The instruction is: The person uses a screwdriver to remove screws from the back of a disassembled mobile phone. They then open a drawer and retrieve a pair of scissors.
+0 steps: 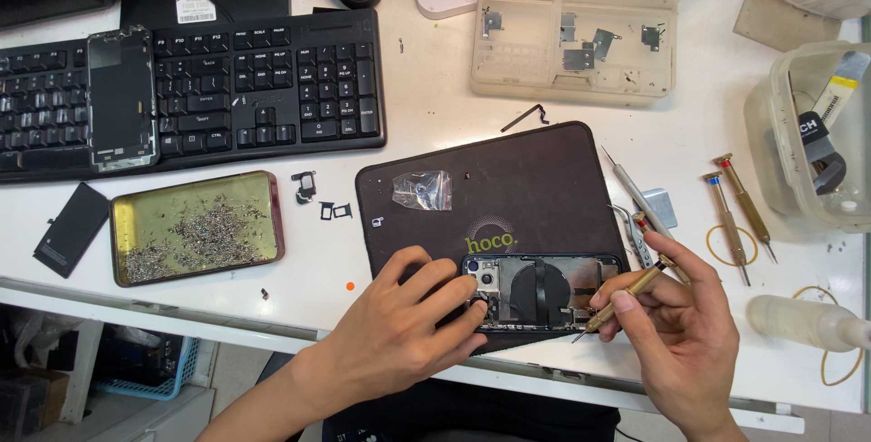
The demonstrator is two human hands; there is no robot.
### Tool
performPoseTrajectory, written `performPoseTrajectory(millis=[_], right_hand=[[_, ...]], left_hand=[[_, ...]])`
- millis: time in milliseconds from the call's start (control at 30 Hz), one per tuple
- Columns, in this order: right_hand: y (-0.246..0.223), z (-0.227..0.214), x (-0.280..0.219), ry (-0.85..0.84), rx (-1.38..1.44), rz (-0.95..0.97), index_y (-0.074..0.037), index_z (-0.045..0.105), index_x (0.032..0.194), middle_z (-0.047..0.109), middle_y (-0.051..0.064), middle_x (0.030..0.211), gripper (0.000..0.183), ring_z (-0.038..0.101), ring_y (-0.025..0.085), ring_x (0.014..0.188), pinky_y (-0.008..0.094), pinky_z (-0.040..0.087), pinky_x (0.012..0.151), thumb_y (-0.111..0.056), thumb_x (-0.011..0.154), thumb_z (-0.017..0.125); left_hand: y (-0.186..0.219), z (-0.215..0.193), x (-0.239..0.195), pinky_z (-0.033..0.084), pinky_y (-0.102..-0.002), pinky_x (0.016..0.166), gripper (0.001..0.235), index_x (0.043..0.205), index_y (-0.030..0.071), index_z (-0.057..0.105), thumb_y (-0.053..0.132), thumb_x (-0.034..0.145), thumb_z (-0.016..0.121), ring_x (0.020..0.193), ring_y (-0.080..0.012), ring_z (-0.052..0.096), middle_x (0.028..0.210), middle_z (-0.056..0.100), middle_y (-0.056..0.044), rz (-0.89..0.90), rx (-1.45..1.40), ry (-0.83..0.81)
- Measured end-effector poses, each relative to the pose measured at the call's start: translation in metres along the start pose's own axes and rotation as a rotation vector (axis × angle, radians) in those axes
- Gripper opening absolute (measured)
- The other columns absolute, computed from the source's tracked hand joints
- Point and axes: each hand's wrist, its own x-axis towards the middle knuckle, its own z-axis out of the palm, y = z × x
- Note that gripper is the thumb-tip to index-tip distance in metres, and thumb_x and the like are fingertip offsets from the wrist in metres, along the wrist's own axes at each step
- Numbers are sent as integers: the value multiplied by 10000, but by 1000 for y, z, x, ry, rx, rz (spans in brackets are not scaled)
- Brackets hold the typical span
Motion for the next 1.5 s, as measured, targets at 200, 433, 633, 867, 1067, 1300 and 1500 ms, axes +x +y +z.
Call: performPoseTrajectory(millis=[200,433,633,867,1067,1300,1500], right_hand=[[-2,1,1,3,24,13,28,363,1521,722,210,908,606,682,180,740,298,575,605,31,948,561],[-1,0,0,12,61,-30,39,367,1528,706,214,932,597,666,175,758,296,571,633,42,962,556],[-1,1,1,74,76,-83,49,361,1523,698,218,939,571,676,183,801,310,573,620,46,980,536],[-3,1,2,59,108,-91,53,377,1514,704,227,919,557,668,187,761,322,570,621,53,978,533],[-3,1,1,48,128,-111,50,379,1515,707,227,912,562,669,188,734,321,571,617,55,975,535],[-3,0,0,64,146,-115,44,378,1517,709,234,910,566,654,181,687,314,562,632,51,975,544],[-4,1,0,79,152,-106,42,383,1519,709,239,907,563,650,177,686,316,558,632,47,979,544]], left_hand=[[-3,-9,3,441,-488,965,335,1059,54,731,300,855,831,1063,-271,565,1077,594,-108,-16,-13,-38],[-6,-17,5,383,-514,981,309,1081,103,749,287,842,818,1072,-271,530,1037,553,-94,-54,-61,-76],[7,-15,4,372,-490,979,356,1090,49,726,294,846,811,1086,-274,531,1070,569,-110,-38,59,-60],[10,-6,0,388,-460,977,299,1096,61,752,257,876,805,1018,-247,524,987,550,-86,-145,-66,-20],[6,-4,-3,417,-396,961,268,1090,73,766,244,885,788,1022,-223,535,1014,558,-81,-210,-174,1],[8,-6,-4,425,-379,933,274,1063,61,760,249,869,803,1000,-219,538,1017,567,-71,-248,-212,0],[9,-17,-10,442,-389,955,252,1019,61,737,230,849,817,1049,-227,573,1047,612,-67,-257,-140,79]])
